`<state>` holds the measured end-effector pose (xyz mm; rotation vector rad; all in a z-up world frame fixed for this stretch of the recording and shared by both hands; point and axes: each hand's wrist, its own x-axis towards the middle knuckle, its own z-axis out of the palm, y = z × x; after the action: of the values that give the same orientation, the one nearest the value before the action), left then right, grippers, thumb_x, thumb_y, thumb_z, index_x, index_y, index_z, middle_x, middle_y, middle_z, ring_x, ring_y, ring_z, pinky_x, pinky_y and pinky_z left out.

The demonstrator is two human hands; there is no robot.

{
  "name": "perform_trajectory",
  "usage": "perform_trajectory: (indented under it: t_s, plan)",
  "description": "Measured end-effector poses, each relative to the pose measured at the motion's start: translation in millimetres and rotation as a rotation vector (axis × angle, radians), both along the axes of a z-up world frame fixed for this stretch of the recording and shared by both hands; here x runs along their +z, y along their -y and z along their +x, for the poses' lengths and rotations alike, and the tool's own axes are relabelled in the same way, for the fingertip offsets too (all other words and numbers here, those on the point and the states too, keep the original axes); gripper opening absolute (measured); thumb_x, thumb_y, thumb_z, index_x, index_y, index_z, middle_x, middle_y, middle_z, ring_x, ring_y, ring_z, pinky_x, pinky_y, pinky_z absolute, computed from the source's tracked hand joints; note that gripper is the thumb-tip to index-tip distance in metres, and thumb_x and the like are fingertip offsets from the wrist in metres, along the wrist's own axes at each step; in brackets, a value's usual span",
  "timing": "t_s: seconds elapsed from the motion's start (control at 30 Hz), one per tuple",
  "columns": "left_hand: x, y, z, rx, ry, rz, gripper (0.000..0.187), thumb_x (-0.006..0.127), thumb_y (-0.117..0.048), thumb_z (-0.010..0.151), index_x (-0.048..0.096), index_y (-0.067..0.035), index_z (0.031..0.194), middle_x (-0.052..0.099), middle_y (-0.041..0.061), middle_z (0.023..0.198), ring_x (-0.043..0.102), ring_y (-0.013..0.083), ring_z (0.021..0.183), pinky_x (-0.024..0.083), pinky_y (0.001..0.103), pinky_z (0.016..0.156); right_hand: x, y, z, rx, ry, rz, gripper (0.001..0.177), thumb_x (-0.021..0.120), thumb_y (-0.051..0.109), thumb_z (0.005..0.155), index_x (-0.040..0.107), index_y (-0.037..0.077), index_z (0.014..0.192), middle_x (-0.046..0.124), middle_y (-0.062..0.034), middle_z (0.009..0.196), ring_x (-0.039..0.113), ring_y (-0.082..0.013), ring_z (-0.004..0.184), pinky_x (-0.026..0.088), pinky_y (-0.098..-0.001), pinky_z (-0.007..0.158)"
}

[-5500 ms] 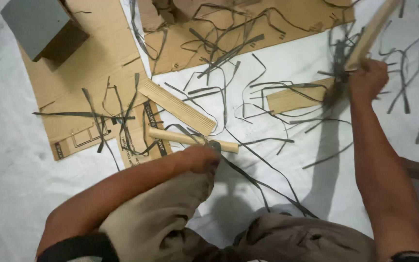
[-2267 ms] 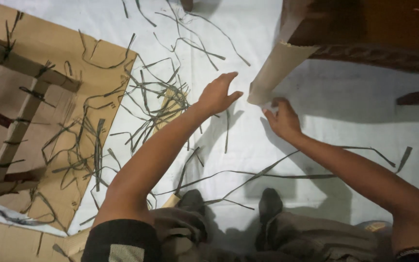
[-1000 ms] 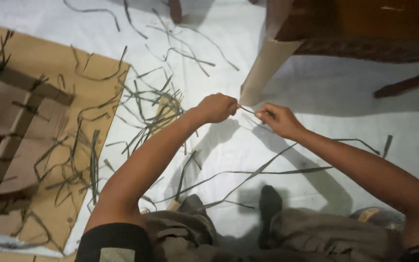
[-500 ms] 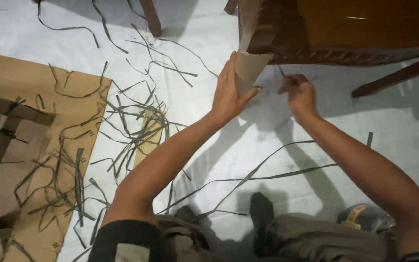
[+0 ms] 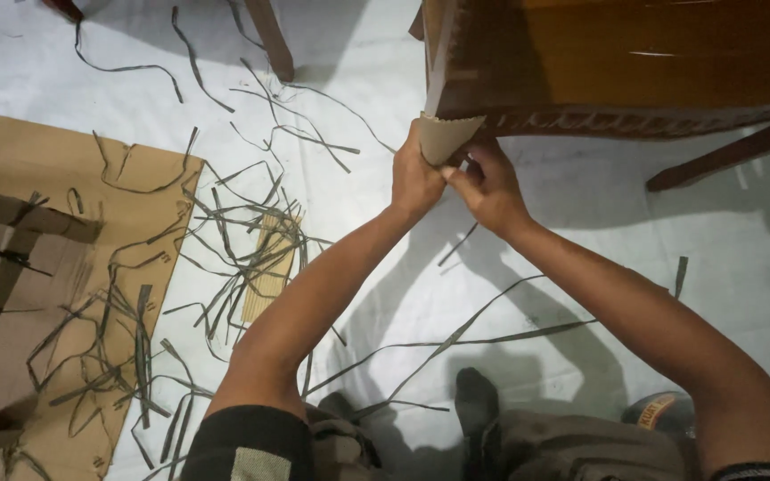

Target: Wrapping a wooden furniture leg with protective cardboard and securing it with plastic ties.

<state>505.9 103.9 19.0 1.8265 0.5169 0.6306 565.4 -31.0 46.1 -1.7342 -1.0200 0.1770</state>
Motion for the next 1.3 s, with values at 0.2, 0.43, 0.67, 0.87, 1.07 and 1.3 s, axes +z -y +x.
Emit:
perform_trajectory:
  t_s: [0.2,0.43,0.67,0.87,1.07,1.3]
  plan:
    - [13.6,-5.2,-8.5,-0.096,-0.023,-0.002,0.043,0.072,-0.021,0.086,0.047,-0.017,0.121,0.069,0.019,0.107,0.066,0.0467,0.109,0.053,0.058,0.092,8.3,-18.6,18.9,0.113,-0.040,-0.123,0.049,0.088,0.027,0.092,0.066,-0.005,0.123,0.065,-0.0178,0.113,0.068,-0.0395,0.113,0.060,-0.0417,0.084]
    - [2.7,-33.2,-20.9,-0.217,0.009,0.034,0.061,0.081,-0.024,0.081,0.047,-0.014,0.131,0.068,0.020,0.116,0.063,0.0474,0.119,0.050,0.059,0.102,58.0,-31.1,6.5,0.135,0.116,-0.090,0.041,0.087,0.006,0.086,0.063,-0.019,0.110,0.067,-0.0391,0.105,0.065,-0.0563,0.107,0.059,-0.0590,0.072]
    - [34.9,-65.5,-66.4,-0.433,0.097,-0.080,0.086,0.063,-0.005,0.085,0.030,-0.018,0.164,0.053,0.019,0.153,0.040,0.0494,0.147,0.032,0.075,0.114,65.3,-32.7,4.5,0.161,0.156,-0.087,0.037,0.088,0.010,0.088,0.066,-0.015,0.105,0.069,-0.0365,0.098,0.069,-0.0528,0.100,0.059,-0.0542,0.070]
    - [31.4,-58.9,-61.6,-0.194,0.234,-0.179,0.027,0.065,-0.027,0.104,0.074,-0.011,0.124,0.074,0.011,0.119,0.073,0.0311,0.110,0.061,0.042,0.089,37.3,-29.4,9.4,0.096,0.032,-0.127,0.038,0.088,0.018,0.091,0.067,-0.008,0.109,0.071,-0.0267,0.102,0.070,-0.0450,0.107,0.060,-0.0525,0.076]
    - [38.8,-44.7,-67.7,-0.036,0.208,-0.199,0.023,0.071,-0.033,0.099,0.080,-0.015,0.111,0.080,0.011,0.095,0.079,0.0226,0.086,0.065,0.030,0.071,36.1,-35.1,-2.4,-0.077,0.043,-0.272,0.046,0.086,0.032,0.092,0.066,-0.008,0.107,0.072,-0.0252,0.097,0.072,-0.0427,0.097,0.063,-0.0470,0.076]
    - [41.3,-12.1,-66.5,0.085,0.240,-0.206,0.025,0.063,-0.022,0.104,0.074,0.001,0.107,0.074,0.022,0.092,0.076,0.0280,0.077,0.064,0.038,0.068,33.5,-44.3,-15.8,-0.177,0.250,-0.223,0.057,0.088,0.045,0.094,0.066,-0.005,0.074,0.067,-0.0218,0.063,0.074,-0.0397,0.069,0.055,-0.0415,0.054]
